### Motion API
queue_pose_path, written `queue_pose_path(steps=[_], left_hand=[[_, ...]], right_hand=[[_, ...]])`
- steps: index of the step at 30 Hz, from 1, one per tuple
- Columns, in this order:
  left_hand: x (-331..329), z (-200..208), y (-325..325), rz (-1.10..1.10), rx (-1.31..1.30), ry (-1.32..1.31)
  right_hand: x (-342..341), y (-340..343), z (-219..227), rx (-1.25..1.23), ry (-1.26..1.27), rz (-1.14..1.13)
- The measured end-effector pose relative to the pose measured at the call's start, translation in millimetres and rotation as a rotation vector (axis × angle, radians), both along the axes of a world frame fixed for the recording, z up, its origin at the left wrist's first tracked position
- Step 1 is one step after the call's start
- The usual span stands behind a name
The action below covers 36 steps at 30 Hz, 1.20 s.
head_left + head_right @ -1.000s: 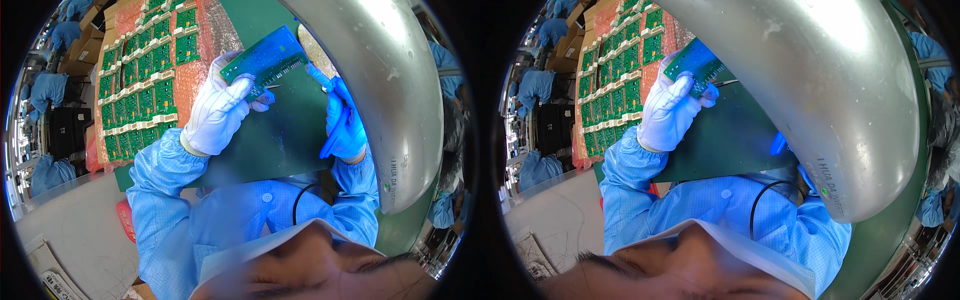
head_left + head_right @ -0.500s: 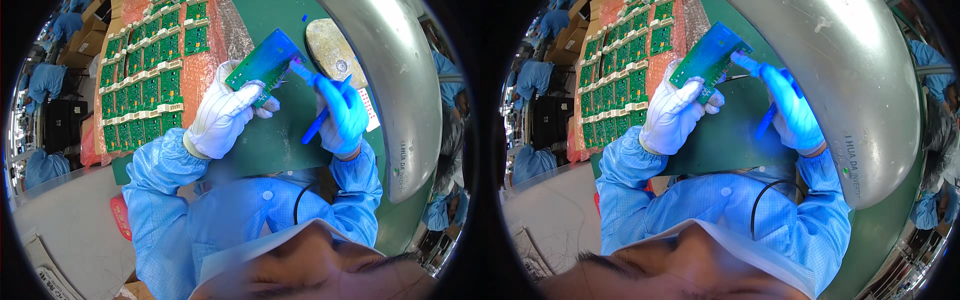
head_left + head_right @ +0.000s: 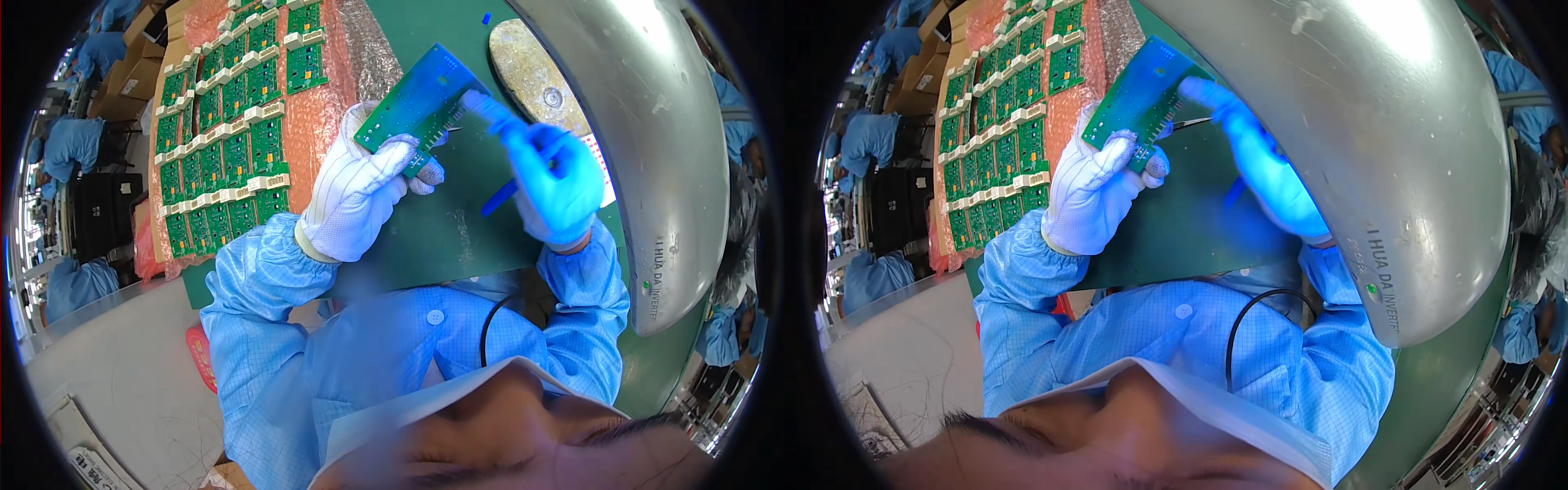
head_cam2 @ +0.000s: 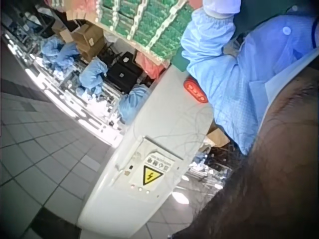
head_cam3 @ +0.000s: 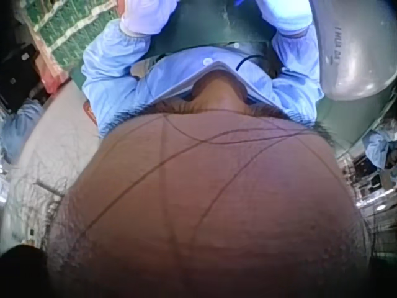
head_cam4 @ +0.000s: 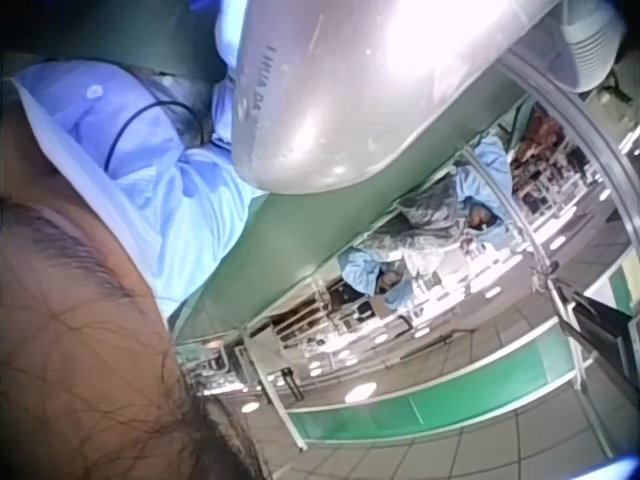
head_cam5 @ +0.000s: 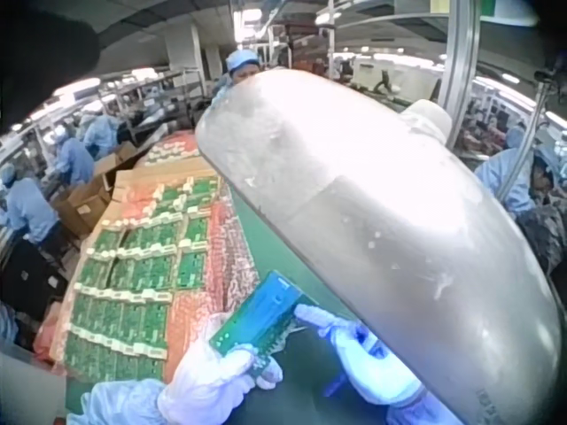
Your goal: The recorder inspects individual green circuit boards, checks them under an inspection lamp, and organizes them into a stack.
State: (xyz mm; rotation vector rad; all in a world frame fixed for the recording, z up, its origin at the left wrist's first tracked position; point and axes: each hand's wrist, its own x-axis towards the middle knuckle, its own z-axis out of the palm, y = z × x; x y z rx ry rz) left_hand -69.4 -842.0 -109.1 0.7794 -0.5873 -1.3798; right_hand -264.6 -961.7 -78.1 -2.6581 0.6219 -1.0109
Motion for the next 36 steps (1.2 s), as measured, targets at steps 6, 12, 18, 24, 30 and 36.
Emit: queue_pose_path(steps=[6, 12, 18, 24, 30, 36], left_hand=[[-4, 2, -1, -0.008, -0.009, 0.004], [-5, 1, -2, -0.008, -0.023, 0.026], [-7, 2, -2, 0.013, -0.001, -0.019], [-3, 2, 8, -0.083, -0.076, -0.225], [-6, 9, 4, 0.083, -0.036, -0.11], [1, -2, 5, 0.02, -0.081, -0.179]], right_hand=[[-7, 5, -9, 0.403, -0.007, 0.043], [11, 15, 5, 0.544, -0.182, -0.046], [-5, 6, -22, 0.646, -0.035, 0.136], [12, 15, 21, 0.767, 0.523, -0.293], [4, 9, -10, 0.791, -0.191, -0.161], [3, 15, -29, 1.157, -0.857, 0.104]])
